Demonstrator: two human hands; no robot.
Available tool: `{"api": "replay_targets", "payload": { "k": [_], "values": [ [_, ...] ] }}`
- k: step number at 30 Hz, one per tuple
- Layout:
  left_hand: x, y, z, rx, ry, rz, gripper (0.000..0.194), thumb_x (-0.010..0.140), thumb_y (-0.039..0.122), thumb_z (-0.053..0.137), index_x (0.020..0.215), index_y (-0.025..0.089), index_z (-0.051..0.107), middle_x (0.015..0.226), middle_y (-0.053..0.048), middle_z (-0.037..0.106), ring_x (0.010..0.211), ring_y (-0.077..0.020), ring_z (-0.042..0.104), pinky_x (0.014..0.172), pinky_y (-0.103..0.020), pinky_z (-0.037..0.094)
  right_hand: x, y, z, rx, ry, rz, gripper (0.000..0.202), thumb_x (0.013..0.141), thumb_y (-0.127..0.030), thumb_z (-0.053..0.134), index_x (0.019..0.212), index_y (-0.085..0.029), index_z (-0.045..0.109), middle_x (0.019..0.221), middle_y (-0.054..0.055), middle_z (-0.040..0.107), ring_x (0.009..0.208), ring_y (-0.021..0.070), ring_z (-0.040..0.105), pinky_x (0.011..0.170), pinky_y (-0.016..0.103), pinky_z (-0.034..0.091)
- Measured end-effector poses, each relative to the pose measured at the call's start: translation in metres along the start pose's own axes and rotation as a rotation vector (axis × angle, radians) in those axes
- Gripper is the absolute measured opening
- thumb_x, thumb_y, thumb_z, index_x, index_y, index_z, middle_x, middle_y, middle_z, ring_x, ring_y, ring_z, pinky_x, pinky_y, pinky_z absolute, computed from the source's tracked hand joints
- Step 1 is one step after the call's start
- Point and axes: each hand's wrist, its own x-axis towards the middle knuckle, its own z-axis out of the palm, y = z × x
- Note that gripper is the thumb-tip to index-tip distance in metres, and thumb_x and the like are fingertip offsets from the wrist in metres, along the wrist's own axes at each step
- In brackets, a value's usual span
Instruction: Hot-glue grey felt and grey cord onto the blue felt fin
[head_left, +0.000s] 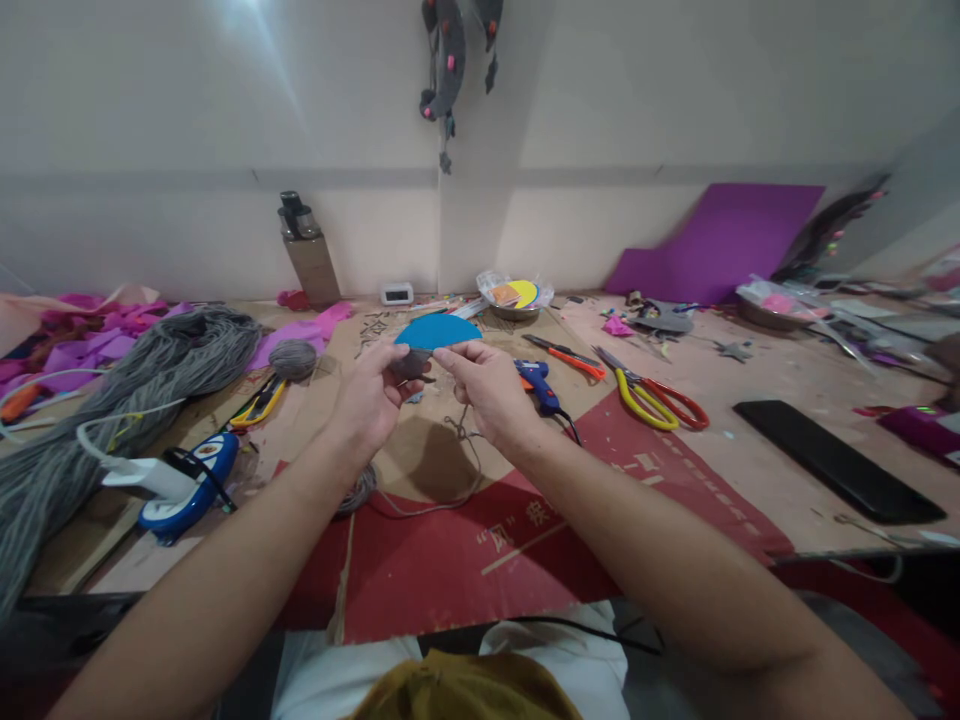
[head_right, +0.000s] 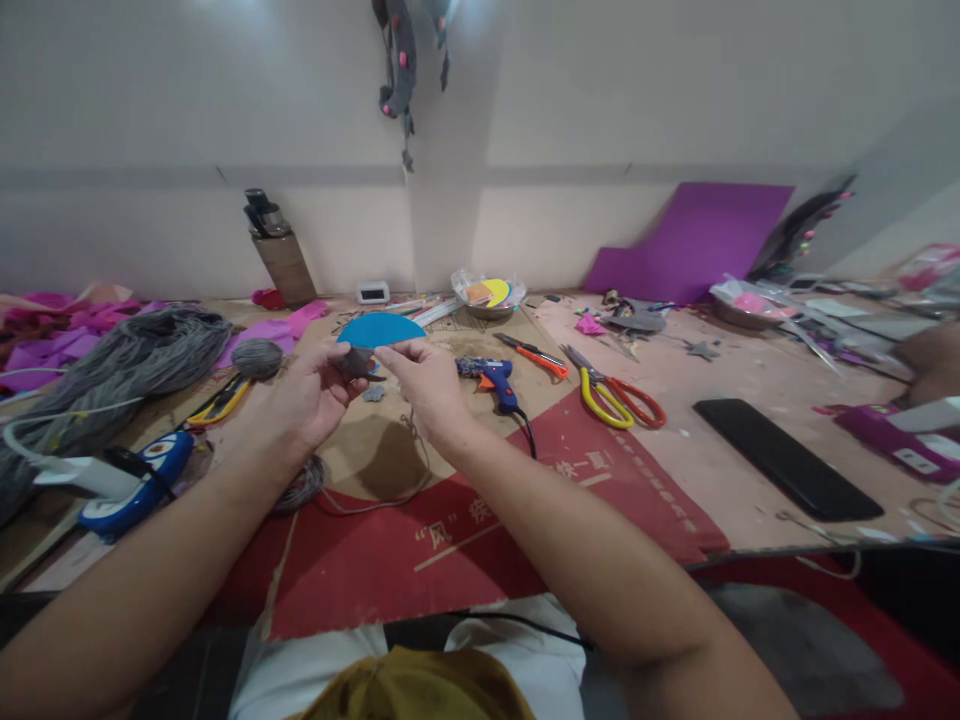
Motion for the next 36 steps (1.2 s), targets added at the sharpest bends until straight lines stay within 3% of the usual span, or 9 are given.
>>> {"api": "replay_targets", "payload": {
  "k": [5,11,16,20,25,31,36],
  "values": [
    [0.001,-0.001,0.001,0.031,-0.080,-0.114,0.011,0.075,0.021,0.065,0.084,0.014,0.062,0.078,-0.005,0.069,0.068,-0.0133,0.068,0.048,-0.017,0.050,0.003,0.000,-0.006,0.039,0.023,0.011,0.027,0.067,-0.037,0.072,0.068,-0.019,0.051,0.056,-0.007,0.047,0.042,0.0036,0.024,0.041,0.023,0.015],
    [-0.002,-0.003,0.001,0.125,-0.167,-0.032,0.024,0.078,0.032,0.066,0.094,0.015,0.066,0.087,-0.007,0.071,0.072,-0.0166,0.068,0.048,-0.021,0.052,0.004,-0.001,-0.011,0.033,0.048,0.004,0.028,0.069,-0.038,0.069,0.066,-0.020,0.048,0.052,-0.009,0.040,0.042,0.0040,0.022,0.042,0.023,0.015],
    [-0.001,-0.003,-0.001,0.271,-0.153,0.022,0.025,0.070,0.033,0.074,0.085,0.015,0.066,0.075,-0.005,0.069,0.061,-0.0137,0.064,0.037,-0.016,0.038,0.001,-0.001,-0.010,-0.055,0.006,-0.077,0.021,0.072,-0.036,0.066,0.069,-0.019,0.054,0.058,-0.006,0.048,0.046,0.0052,0.031,0.045,0.023,0.021],
    [0.000,-0.002,0.001,0.181,-0.151,-0.093,0.016,0.069,0.026,0.069,0.077,0.013,0.065,0.069,-0.006,0.068,0.058,-0.0132,0.064,0.034,-0.014,0.030,-0.001,-0.001,-0.009,-0.019,-0.065,-0.017,0.024,0.070,-0.037,0.067,0.069,-0.020,0.051,0.054,-0.008,0.044,0.044,0.0047,0.028,0.043,0.022,0.019],
    [-0.001,0.003,0.004,0.038,-0.087,-0.270,0.006,0.072,0.019,0.065,0.074,0.013,0.065,0.067,-0.006,0.068,0.054,-0.0115,0.062,0.041,-0.016,0.044,-0.001,-0.007,-0.010,0.121,-0.118,0.099,0.033,0.064,-0.036,0.072,0.067,-0.021,0.043,0.051,-0.011,0.033,0.043,0.0032,0.025,0.041,0.019,0.015],
    [0.002,0.002,0.004,-0.057,-0.152,-0.243,0.015,0.081,0.029,0.067,0.079,0.015,0.066,0.070,-0.005,0.068,0.056,-0.0118,0.062,0.052,-0.023,0.056,0.011,-0.006,-0.021,0.241,-0.117,0.159,0.042,0.059,-0.032,0.074,0.066,-0.022,0.034,0.053,-0.012,0.027,0.042,0.0021,0.018,0.039,0.017,0.008],
    [0.003,-0.004,-0.001,0.048,-0.159,-0.152,0.008,0.077,0.018,0.070,0.081,0.012,0.068,0.074,-0.004,0.068,0.060,-0.0106,0.062,0.052,-0.020,0.053,0.013,0.000,-0.022,0.256,-0.122,0.211,0.038,0.061,-0.029,0.072,0.065,-0.022,0.035,0.051,-0.013,0.024,0.042,0.0020,0.015,0.038,0.017,0.007]
  ]
}}
